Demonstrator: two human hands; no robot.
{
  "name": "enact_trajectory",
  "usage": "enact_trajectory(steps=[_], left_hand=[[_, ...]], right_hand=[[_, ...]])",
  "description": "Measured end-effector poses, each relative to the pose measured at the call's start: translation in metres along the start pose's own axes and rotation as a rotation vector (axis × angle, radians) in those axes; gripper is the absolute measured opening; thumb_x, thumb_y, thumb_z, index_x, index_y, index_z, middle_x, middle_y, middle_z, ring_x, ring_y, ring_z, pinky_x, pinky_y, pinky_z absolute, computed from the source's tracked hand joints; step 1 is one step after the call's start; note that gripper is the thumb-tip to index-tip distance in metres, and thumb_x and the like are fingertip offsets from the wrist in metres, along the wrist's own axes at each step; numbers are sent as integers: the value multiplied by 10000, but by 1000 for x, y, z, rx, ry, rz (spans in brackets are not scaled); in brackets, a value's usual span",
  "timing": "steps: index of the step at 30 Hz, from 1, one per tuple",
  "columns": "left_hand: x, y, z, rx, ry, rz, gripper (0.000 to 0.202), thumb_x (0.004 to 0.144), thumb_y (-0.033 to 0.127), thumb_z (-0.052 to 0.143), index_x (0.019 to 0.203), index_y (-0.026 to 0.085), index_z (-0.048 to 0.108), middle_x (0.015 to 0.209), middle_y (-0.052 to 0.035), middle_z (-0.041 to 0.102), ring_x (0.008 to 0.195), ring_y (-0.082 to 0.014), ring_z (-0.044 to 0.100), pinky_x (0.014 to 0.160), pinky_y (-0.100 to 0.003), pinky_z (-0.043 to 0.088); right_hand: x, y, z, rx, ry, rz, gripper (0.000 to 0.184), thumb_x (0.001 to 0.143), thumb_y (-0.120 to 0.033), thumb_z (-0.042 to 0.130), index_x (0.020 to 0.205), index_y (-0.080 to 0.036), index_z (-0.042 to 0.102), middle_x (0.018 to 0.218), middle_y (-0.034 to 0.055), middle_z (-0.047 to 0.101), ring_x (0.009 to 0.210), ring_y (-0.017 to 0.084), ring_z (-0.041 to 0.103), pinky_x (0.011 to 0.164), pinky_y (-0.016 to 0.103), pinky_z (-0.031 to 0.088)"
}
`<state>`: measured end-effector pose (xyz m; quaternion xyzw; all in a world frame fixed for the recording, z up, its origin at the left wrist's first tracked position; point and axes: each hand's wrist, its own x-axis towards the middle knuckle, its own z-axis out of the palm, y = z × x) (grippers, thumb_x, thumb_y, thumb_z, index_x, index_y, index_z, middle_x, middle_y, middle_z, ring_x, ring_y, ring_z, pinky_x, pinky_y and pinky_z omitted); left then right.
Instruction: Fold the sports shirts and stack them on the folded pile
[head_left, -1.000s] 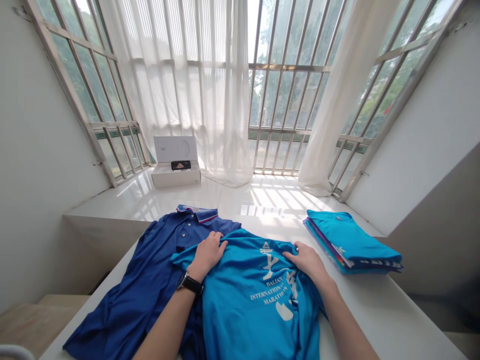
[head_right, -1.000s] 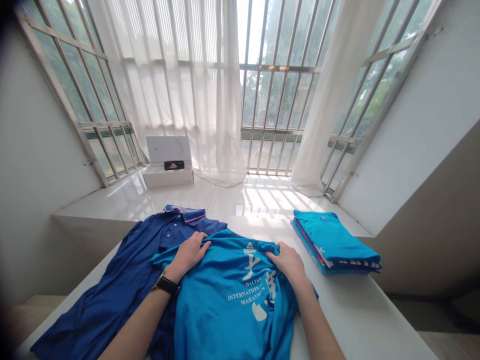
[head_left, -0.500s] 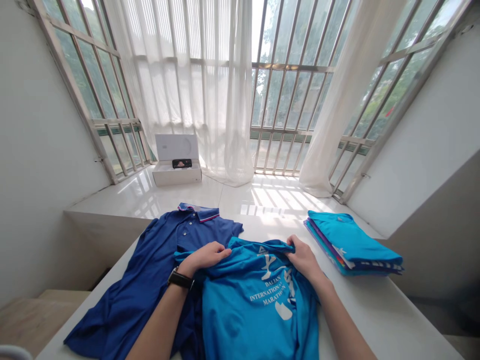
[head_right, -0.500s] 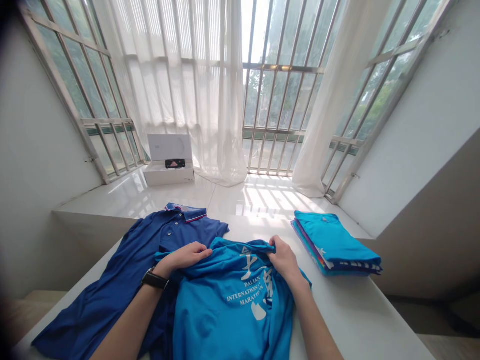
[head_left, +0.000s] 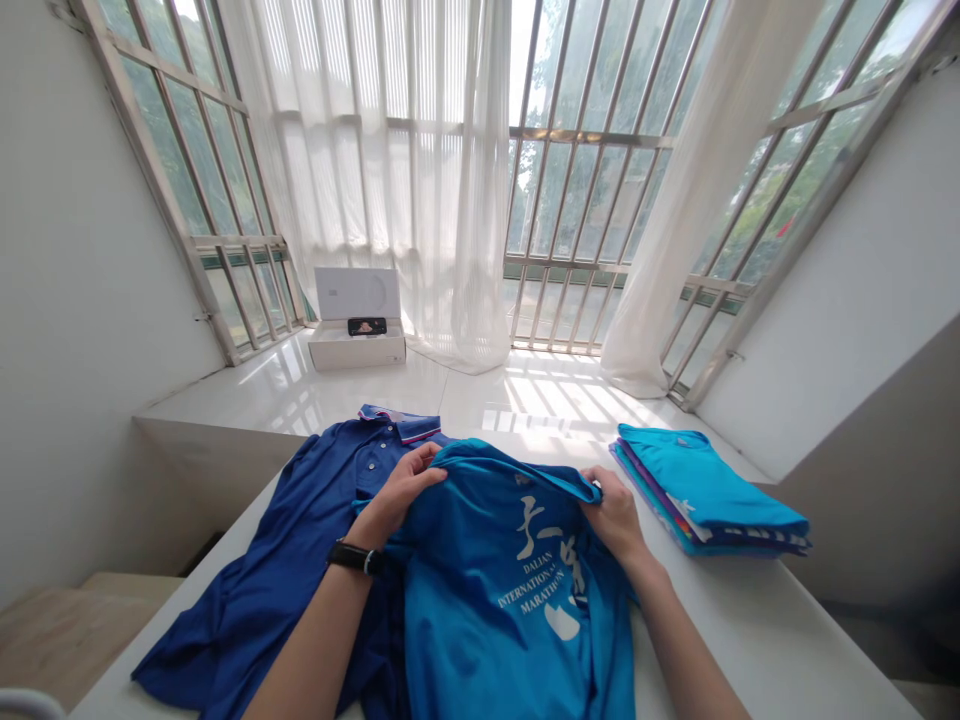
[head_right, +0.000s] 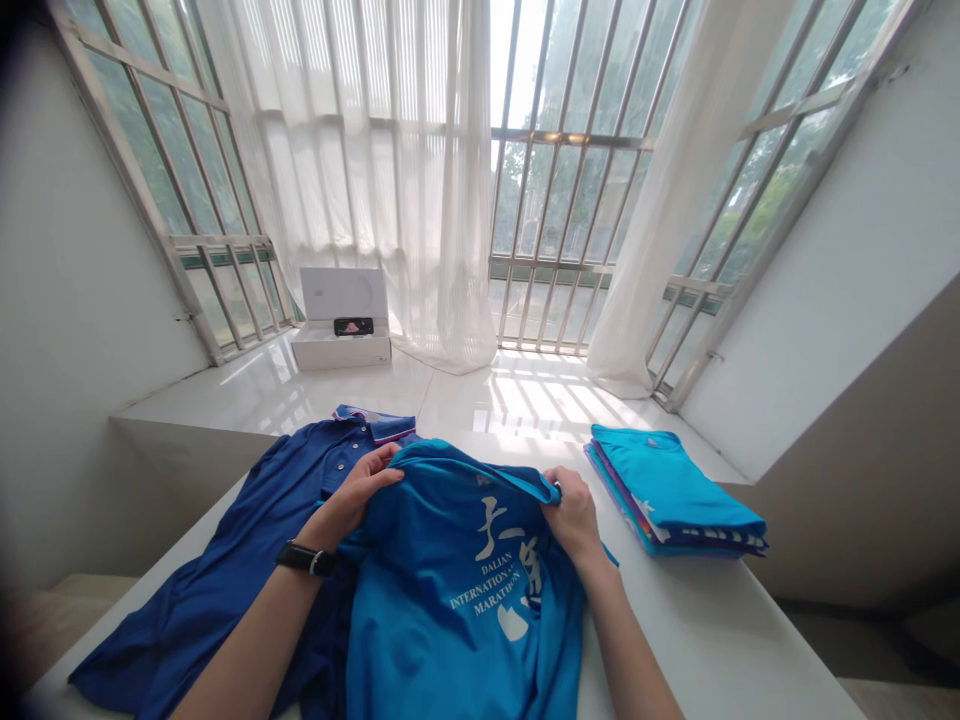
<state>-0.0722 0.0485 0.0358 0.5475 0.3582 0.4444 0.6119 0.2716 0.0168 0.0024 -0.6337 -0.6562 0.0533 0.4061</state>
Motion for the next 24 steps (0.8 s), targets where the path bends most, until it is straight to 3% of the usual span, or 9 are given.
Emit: enact_trajectory(steps=[4, 10, 17, 21, 24], left_hand=[[-2, 2, -9, -82, 32, 79, 421, 652, 410, 796, 787, 205, 455, 693, 58, 497, 609, -94, 465, 591, -206, 395], [-1, 0, -4, 266, -173, -9, 364, 721, 434, 783, 789, 172, 540, 694, 47, 531, 636, -95, 487, 587, -199, 369], [3, -17, -8, 653, -183, 10, 357, 734, 484, 722, 866, 154, 695, 826, -39, 684, 805, -201, 616, 715, -266, 467], [1, -13, -11, 677, -279, -16, 368, 775, 505, 688, 881, 154, 716, 830, -42, 705, 805, -210, 629, 714, -268, 468], [-2, -4, -9, 629, -306, -26, 349, 794, 499, 680, 847, 156, 714, 773, -21, 685, 740, -186, 605, 665, -253, 441]], right_hand=[[-1, -12, -3, 158, -67, 60, 154, 726, -333, 538, 836, -238, 587, 757, 19, 686, 719, 224, 612, 687, 306, 462], [0, -14, -6, 377, -148, 36, 177, 740, -289, 578, 869, -207, 667, 808, 22, 709, 786, 233, 634, 716, 298, 481], [2, -2, -6, 596, 25, 126, 266, 753, -456, 707, 725, -213, 604, 667, -23, 596, 661, 172, 540, 625, 265, 453], [2, 1, -5, 731, 129, 256, 299, 738, -478, 747, 789, -226, 594, 686, -31, 610, 634, 164, 547, 603, 270, 466], [2, -1, -7, 791, 112, 331, 335, 731, -516, 743, 842, -241, 589, 674, -25, 630, 594, 179, 572, 547, 283, 474]])
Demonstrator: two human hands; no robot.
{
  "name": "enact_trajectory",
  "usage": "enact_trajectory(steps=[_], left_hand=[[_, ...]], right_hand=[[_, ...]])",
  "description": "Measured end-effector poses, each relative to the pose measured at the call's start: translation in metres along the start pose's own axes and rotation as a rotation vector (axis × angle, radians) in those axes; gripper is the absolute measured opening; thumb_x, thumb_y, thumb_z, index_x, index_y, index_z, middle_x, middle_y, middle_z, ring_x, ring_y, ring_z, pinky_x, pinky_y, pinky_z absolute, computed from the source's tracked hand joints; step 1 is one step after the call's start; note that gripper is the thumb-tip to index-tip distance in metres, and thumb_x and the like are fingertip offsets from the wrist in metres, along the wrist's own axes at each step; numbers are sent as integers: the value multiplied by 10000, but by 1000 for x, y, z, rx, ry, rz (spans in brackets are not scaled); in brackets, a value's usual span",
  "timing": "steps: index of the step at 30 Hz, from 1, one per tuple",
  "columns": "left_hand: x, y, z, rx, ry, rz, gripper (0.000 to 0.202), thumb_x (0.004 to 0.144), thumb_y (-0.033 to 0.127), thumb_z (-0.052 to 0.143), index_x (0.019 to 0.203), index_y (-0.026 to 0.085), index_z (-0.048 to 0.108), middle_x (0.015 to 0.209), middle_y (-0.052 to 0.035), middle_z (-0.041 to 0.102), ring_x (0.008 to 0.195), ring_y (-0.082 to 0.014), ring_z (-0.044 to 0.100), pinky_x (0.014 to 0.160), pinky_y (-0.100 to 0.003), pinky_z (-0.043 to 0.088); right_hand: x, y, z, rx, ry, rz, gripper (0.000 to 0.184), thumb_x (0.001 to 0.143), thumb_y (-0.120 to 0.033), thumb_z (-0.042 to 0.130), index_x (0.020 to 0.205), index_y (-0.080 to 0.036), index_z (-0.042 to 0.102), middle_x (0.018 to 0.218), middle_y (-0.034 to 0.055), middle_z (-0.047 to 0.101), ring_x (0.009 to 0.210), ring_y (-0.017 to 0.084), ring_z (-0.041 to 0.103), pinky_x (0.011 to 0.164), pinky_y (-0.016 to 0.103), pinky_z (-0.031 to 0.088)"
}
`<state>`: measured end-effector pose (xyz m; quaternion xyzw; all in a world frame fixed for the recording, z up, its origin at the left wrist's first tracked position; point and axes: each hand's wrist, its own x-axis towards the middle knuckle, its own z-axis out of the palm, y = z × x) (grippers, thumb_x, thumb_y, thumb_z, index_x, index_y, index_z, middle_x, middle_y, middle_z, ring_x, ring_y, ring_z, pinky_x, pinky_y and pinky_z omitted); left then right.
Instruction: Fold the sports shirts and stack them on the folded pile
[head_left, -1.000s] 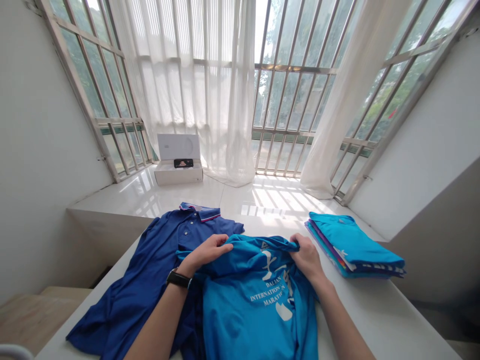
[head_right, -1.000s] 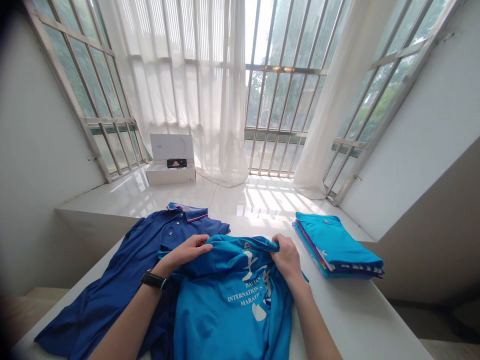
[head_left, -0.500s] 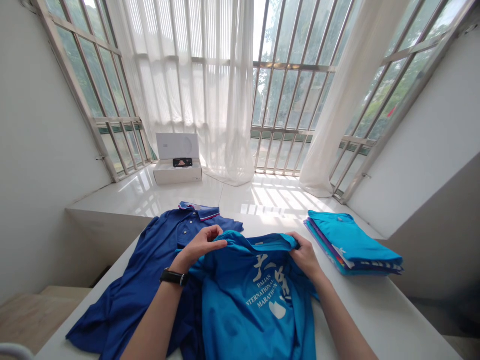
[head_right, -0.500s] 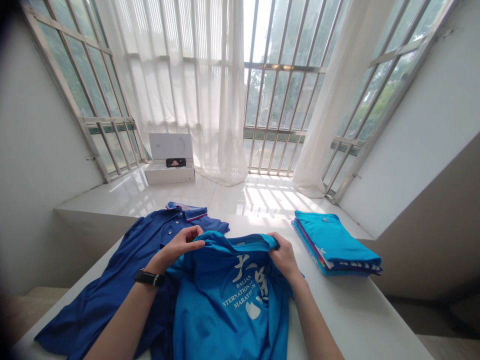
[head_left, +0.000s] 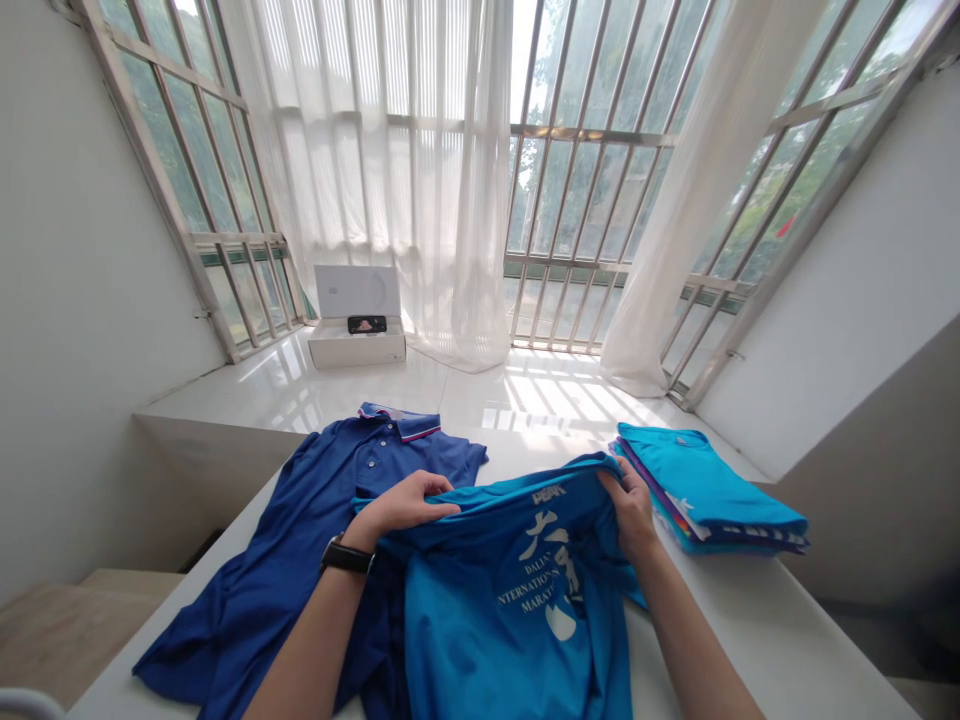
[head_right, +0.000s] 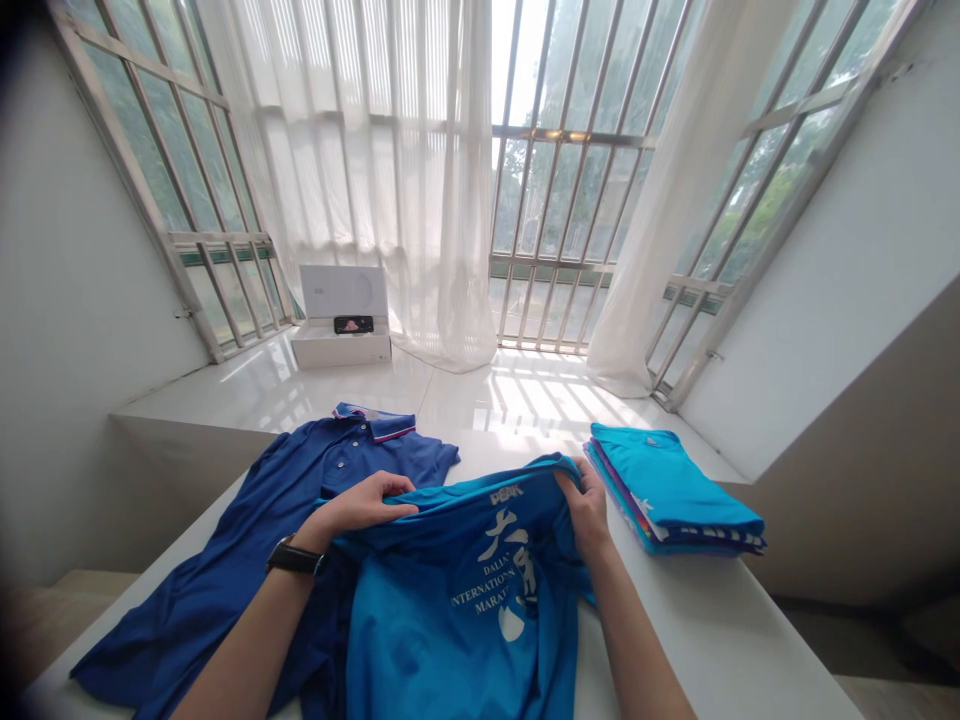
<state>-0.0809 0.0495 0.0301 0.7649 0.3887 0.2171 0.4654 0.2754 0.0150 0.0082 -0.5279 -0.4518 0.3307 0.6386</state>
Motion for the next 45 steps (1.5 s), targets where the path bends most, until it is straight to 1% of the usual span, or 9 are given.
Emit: enact_trajectory(steps=[4, 8, 11, 14, 24, 30, 35, 40, 45], left_hand=[[-4, 9, -4, -278, 146, 7, 347, 799, 510, 693, 838, 167, 663, 743, 7, 644, 672, -139, 562, 599, -221, 414], [-6, 6, -12, -685, 450, 57, 400, 757, 535, 733, 919, 186, 621, 749, 20, 637, 641, -127, 572, 602, -224, 460], [-5, 2, -17, -799, 674, 63, 436, 706, 528, 766, 939, 191, 615, 767, 18, 646, 680, -148, 596, 646, -246, 497], [-6, 2, -20, -797, 730, 46, 411, 714, 507, 755, 946, 201, 609, 778, 29, 645, 695, -153, 595, 653, -252, 502], [-8, 12, -14, -593, 423, -28, 315, 778, 497, 714, 815, 198, 621, 700, 28, 587, 634, -127, 517, 587, -229, 440], [-9, 8, -14, -632, 400, -3, 407, 805, 588, 672, 839, 189, 601, 723, 28, 590, 630, -122, 497, 603, -233, 423], [-10, 4, -17, -475, 415, 0, 486, 832, 661, 579, 688, 202, 510, 594, 47, 455, 542, -116, 374, 521, -241, 324], [0, -15, -11, -4, 291, -30, 495, 871, 621, 511, 620, 194, 496, 607, 35, 436, 596, -133, 389, 548, -252, 302], [-8, -9, -12, 102, -152, -118, 389, 756, 533, 689, 717, 149, 638, 666, 23, 550, 640, -138, 482, 581, -230, 363]], right_hand=[[-3, -12, -2, 86, -124, 137, 396, 720, -534, 760, 955, -250, 616, 716, 2, 686, 619, 221, 653, 584, 338, 540], [-8, -21, -2, 91, -348, 263, 494, 687, -481, 824, 1068, -247, 613, 867, 37, 746, 740, 258, 712, 671, 379, 581], [-9, -21, 2, 17, -430, 237, 482, 696, -495, 824, 1052, -247, 612, 941, 47, 748, 849, 260, 709, 740, 371, 579], [-9, -19, 7, -67, -420, 171, 481, 690, -556, 811, 1000, -232, 638, 949, 59, 744, 932, 267, 691, 816, 367, 560], [-6, -14, 8, -170, -372, 92, 444, 771, -639, 692, 864, -207, 654, 812, 9, 675, 806, 202, 623, 740, 301, 517], [3, 0, 3, -17, -41, 20, 413, 776, -622, 683, 947, -258, 587, 732, -20, 639, 689, 196, 605, 624, 296, 501], [2, -4, 4, 47, -16, 100, 412, 775, -600, 688, 983, -279, 534, 570, -64, 555, 488, 158, 503, 459, 266, 396], [-4, -11, 2, -94, -256, 186, 422, 731, -569, 747, 922, -241, 562, 689, -39, 630, 587, 146, 556, 511, 240, 394], [-10, -23, -10, -235, -777, 341, 458, 712, -456, 819, 1053, -211, 637, 918, 13, 685, 809, 168, 612, 682, 248, 455]])
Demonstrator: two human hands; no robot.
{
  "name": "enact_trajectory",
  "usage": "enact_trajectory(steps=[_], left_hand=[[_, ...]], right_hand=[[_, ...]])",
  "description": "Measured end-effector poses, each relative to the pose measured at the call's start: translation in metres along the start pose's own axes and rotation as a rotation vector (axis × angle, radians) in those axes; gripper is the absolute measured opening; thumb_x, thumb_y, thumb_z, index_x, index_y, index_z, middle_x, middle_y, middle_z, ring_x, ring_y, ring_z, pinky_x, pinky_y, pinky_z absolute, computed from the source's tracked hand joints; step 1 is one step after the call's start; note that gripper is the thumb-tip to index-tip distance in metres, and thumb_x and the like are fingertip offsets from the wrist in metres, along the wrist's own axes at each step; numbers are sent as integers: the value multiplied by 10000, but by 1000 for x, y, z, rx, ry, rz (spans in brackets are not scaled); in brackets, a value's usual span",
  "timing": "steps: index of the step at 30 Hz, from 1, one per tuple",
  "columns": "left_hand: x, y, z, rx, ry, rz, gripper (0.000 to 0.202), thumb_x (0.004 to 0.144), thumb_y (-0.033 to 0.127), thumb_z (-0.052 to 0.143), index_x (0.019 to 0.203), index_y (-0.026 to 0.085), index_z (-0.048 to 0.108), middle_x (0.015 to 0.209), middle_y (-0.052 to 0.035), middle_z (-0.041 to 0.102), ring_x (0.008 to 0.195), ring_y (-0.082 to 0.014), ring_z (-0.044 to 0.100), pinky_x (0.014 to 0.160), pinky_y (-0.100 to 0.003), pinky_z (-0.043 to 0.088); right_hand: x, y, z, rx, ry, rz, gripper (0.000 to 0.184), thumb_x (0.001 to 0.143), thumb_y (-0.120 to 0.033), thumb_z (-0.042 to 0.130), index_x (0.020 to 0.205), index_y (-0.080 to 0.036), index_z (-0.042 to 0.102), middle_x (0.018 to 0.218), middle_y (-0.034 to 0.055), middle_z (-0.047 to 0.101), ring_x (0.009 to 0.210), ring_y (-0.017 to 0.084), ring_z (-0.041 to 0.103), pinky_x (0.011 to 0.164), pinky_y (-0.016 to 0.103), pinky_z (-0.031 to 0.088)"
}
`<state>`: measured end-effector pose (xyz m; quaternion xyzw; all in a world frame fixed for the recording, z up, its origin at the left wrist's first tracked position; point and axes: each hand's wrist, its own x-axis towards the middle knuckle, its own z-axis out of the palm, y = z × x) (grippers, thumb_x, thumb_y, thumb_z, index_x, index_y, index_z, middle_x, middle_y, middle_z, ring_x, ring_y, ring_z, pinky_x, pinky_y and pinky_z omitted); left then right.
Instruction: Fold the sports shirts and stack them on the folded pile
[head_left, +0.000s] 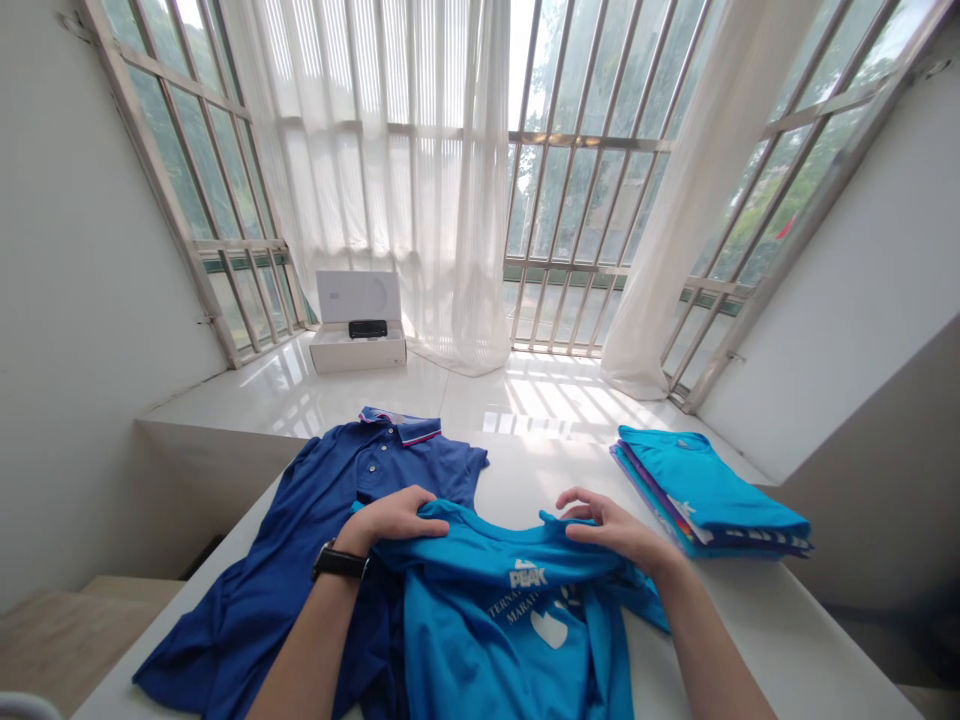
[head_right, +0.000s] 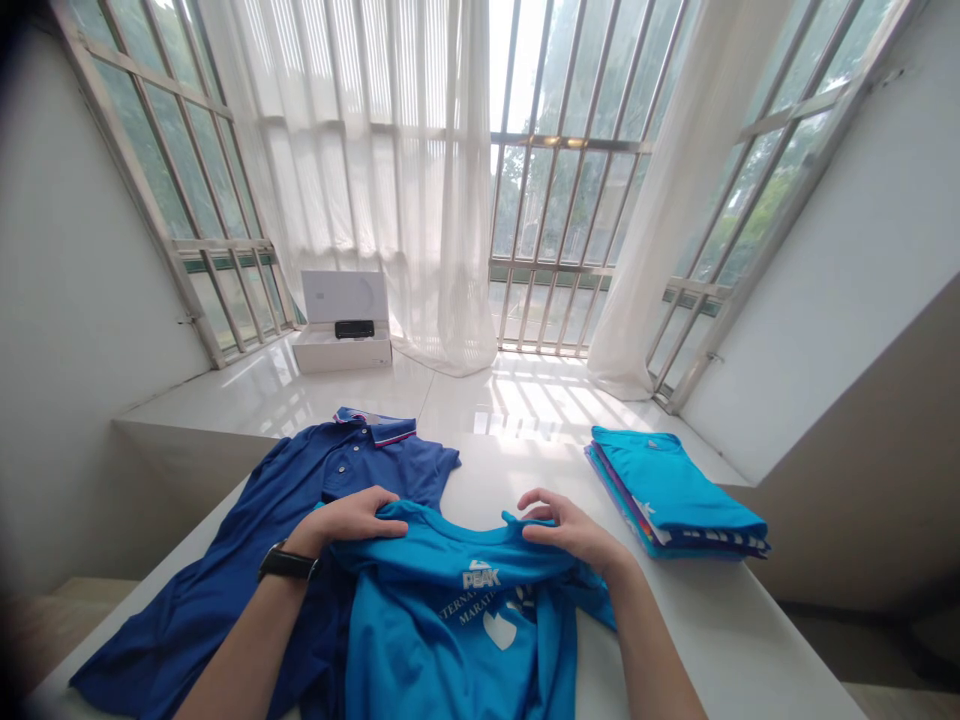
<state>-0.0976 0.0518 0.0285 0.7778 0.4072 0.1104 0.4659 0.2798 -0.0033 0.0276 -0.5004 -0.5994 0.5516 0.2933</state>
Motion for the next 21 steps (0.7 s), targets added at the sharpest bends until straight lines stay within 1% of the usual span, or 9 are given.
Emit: enact_trajectory(steps=[3, 6, 9, 11, 14, 16, 18, 19, 21], left_hand=[[-15, 11, -5, -218, -158, 76, 382, 749, 504, 722, 800, 128, 681, 697, 5, 590, 641, -133, 501, 605, -229, 398], [-27, 17, -9, -427, -177, 125, 380, 760, 493, 729, 830, 121, 693, 698, -4, 596, 626, -121, 498, 598, -224, 398], [-29, 19, -10, -447, -186, 108, 360, 783, 480, 712, 853, 127, 706, 715, -6, 611, 633, -119, 504, 608, -222, 407], [-27, 21, -9, -380, -196, 104, 338, 802, 467, 693, 832, 131, 705, 714, -1, 608, 638, -116, 495, 608, -217, 405], [-28, 29, -8, -299, -227, 140, 334, 810, 451, 686, 731, 127, 674, 642, 17, 557, 598, -98, 440, 558, -205, 361], [-30, 34, -7, -290, -251, 159, 344, 813, 449, 684, 702, 124, 667, 610, 19, 542, 575, -95, 430, 540, -207, 351], [-30, 37, -6, -299, -208, 166, 327, 823, 439, 677, 735, 125, 695, 644, 4, 595, 604, -112, 491, 574, -213, 396], [-27, 37, -5, -310, -127, 170, 312, 830, 433, 671, 774, 128, 713, 697, -11, 638, 649, -131, 540, 615, -220, 431], [-18, 35, -3, -373, 172, 177, 312, 851, 439, 642, 920, 147, 730, 866, -46, 710, 797, -183, 629, 721, -248, 492]], right_hand=[[-6, 2, -6, 44, -233, -7, 510, 633, -423, 881, 1031, -180, 674, 821, -2, 665, 695, 121, 564, 607, 212, 407], [-7, 6, -13, 129, -358, -49, 573, 523, -484, 922, 917, -128, 708, 660, -18, 615, 557, 84, 477, 505, 199, 322], [-7, 7, -17, 116, -349, -47, 614, 480, -526, 924, 889, -112, 729, 635, -18, 599, 548, 83, 469, 490, 197, 311], [-9, 5, -17, 42, -328, -36, 549, 534, -522, 901, 871, -119, 744, 637, -21, 598, 558, 81, 473, 499, 194, 319], [-14, 1, -15, -18, -361, -57, 437, 652, -544, 826, 716, -122, 732, 566, -18, 576, 509, 76, 440, 491, 210, 314], [-17, -1, -13, 6, -377, -98, 470, 637, -578, 819, 605, -128, 688, 508, -16, 549, 467, 76, 410, 469, 223, 297], [-15, -2, -11, 79, -227, -139, 489, 600, -599, 833, 579, -145, 651, 494, -24, 536, 452, 82, 414, 453, 224, 304], [-11, -3, -9, 127, -57, -163, 483, 604, -603, 830, 610, -156, 648, 514, -27, 547, 463, 91, 441, 453, 223, 329], [2, -2, -4, 206, 415, -230, 441, 661, -589, 802, 750, -179, 664, 634, -14, 623, 563, 132, 557, 519, 236, 441]])
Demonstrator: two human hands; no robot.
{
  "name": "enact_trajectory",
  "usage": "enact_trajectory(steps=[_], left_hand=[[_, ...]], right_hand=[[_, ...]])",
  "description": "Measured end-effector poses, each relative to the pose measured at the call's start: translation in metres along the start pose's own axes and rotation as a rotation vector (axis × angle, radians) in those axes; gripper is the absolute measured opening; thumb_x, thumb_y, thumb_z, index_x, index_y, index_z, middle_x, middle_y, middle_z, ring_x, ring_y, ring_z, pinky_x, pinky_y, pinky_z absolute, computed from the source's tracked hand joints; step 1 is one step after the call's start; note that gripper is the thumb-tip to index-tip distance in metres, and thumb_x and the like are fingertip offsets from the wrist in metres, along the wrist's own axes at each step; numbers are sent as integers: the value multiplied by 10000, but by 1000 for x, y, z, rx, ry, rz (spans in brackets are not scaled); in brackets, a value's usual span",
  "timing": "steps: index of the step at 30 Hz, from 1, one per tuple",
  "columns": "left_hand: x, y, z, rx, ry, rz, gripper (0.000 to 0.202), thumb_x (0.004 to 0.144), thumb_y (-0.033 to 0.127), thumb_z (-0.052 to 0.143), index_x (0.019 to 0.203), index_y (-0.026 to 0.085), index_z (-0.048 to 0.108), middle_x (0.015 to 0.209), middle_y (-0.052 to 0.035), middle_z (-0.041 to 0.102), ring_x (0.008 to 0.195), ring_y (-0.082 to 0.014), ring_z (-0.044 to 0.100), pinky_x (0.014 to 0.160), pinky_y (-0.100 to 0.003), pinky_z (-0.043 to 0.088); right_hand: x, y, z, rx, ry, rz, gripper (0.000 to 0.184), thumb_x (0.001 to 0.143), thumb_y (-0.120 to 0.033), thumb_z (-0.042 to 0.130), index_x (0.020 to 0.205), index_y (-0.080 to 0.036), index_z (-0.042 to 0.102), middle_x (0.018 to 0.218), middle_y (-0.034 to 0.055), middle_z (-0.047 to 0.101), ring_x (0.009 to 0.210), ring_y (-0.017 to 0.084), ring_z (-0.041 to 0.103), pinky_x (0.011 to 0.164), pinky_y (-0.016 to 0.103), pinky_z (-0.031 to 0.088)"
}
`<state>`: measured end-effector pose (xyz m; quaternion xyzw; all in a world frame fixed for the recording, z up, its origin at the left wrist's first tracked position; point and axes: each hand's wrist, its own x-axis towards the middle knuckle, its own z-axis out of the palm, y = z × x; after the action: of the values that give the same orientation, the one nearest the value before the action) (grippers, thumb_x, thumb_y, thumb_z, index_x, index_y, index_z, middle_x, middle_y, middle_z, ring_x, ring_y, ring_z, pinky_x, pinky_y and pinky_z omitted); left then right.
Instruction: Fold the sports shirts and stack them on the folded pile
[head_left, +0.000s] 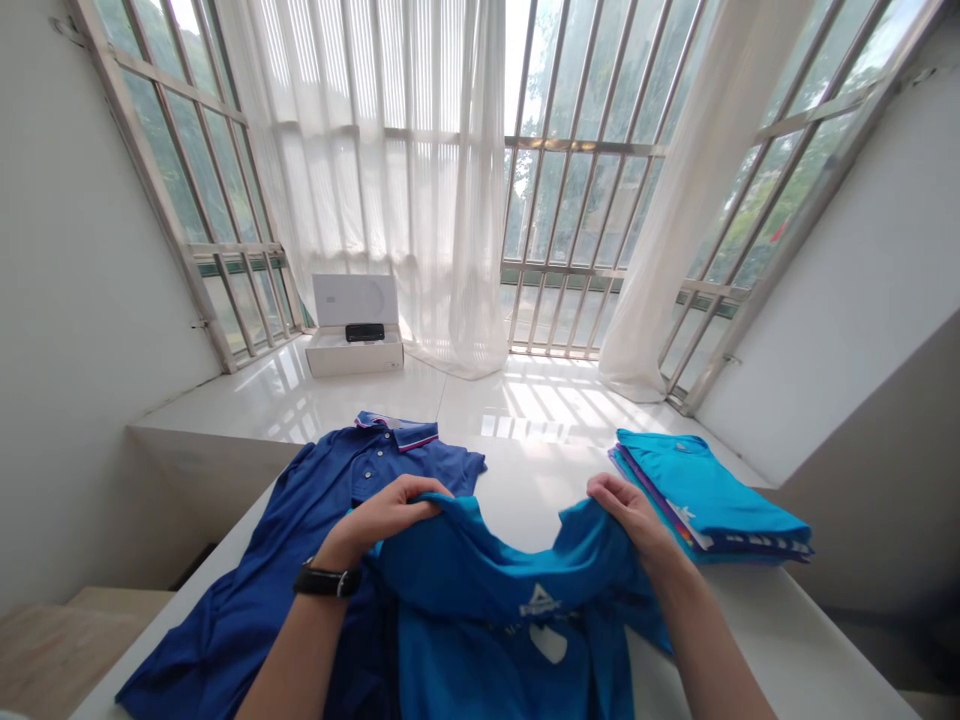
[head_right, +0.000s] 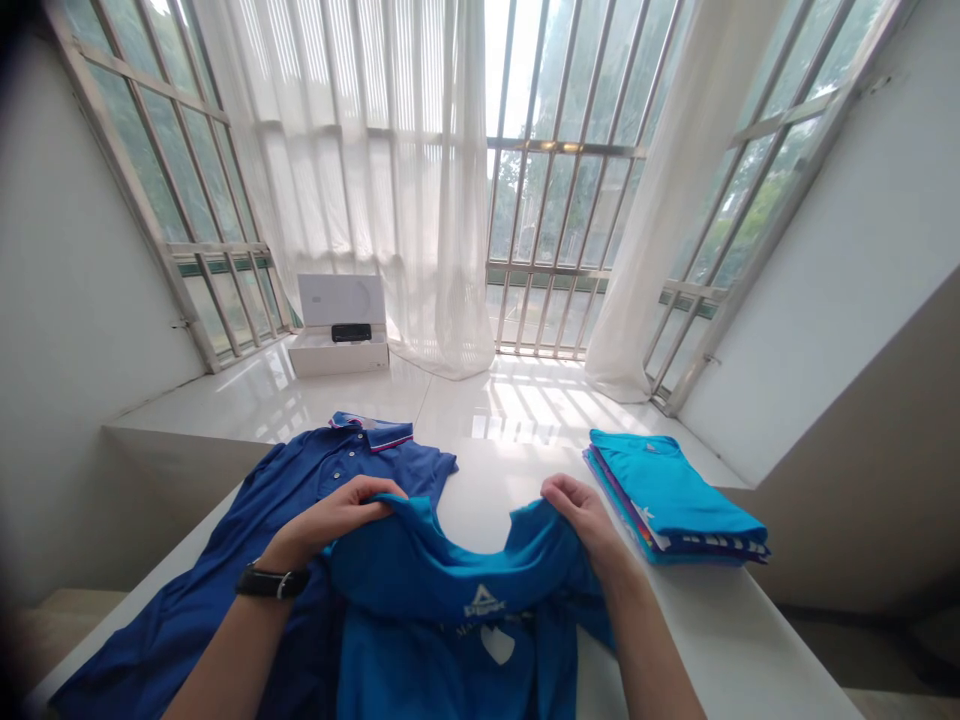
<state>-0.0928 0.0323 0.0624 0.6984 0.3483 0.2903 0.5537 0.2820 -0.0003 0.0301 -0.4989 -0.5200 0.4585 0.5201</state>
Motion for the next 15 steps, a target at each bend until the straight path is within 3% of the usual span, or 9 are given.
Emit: enact_trajectory(steps=[2, 3, 6, 8, 10, 12, 15], left_hand=[[11, -10, 1, -66, 311, 81, 400, 883, 453, 591, 1171, 184, 664, 1107, -84, 707, 1014, -235, 650, 848, -298, 520], [17, -16, 1, -81, 423, 120, 466, 894, 449, 571, 1291, 206, 587, 1229, -100, 667, 1133, -254, 621, 916, -329, 515], [28, -36, 2, 122, 597, 189, 624, 879, 382, 576, 1461, 239, 402, 1503, -120, 446, 1424, -291, 376, 1124, -443, 386], [31, -46, 3, 428, 667, 181, 610, 858, 332, 582, 1440, 220, 441, 1563, -132, 343, 1485, -320, 240, 1187, -511, 271], [30, -53, 5, 712, 629, 123, 553, 861, 299, 563, 1402, 202, 502, 1571, -148, 318, 1491, -346, 200, 1194, -547, 224], [28, -58, 7, 888, 510, 2, 528, 866, 295, 553, 1384, 192, 529, 1551, -169, 349, 1470, -365, 245, 1165, -551, 273], [23, -61, 4, 1013, 390, -238, 569, 880, 342, 539, 1421, 174, 483, 1521, -201, 393, 1399, -387, 369, 1080, -549, 377]], right_hand=[[11, 7, 9, -8, 381, -137, 450, 714, -571, 768, 945, -200, 661, 877, 36, 706, 812, 203, 666, 720, 300, 546], [15, 12, 13, -32, 468, -200, 492, 735, -567, 749, 1049, -203, 641, 1018, 69, 710, 954, 238, 671, 834, 348, 551], [22, 23, 18, -269, 508, -353, 624, 798, -544, 683, 1296, -200, 532, 1351, 147, 581, 1275, 305, 536, 1071, 489, 436], [21, 28, 19, -509, 511, -442, 610, 837, -518, 636, 1338, -194, 510, 1421, 163, 513, 1357, 321, 446, 1126, 537, 361], [18, 30, 20, -692, 496, -511, 488, 882, -488, 574, 1268, -190, 570, 1386, 165, 534, 1350, 324, 444, 1114, 536, 369], [15, 30, 22, -779, 404, -527, 362, 929, -446, 496, 1153, -195, 628, 1279, 152, 608, 1231, 302, 550, 1028, 476, 454], [11, 29, 25, -895, 183, -362, 318, 959, -401, 428, 1079, -209, 651, 966, 88, 714, 859, 241, 680, 781, 362, 519]])
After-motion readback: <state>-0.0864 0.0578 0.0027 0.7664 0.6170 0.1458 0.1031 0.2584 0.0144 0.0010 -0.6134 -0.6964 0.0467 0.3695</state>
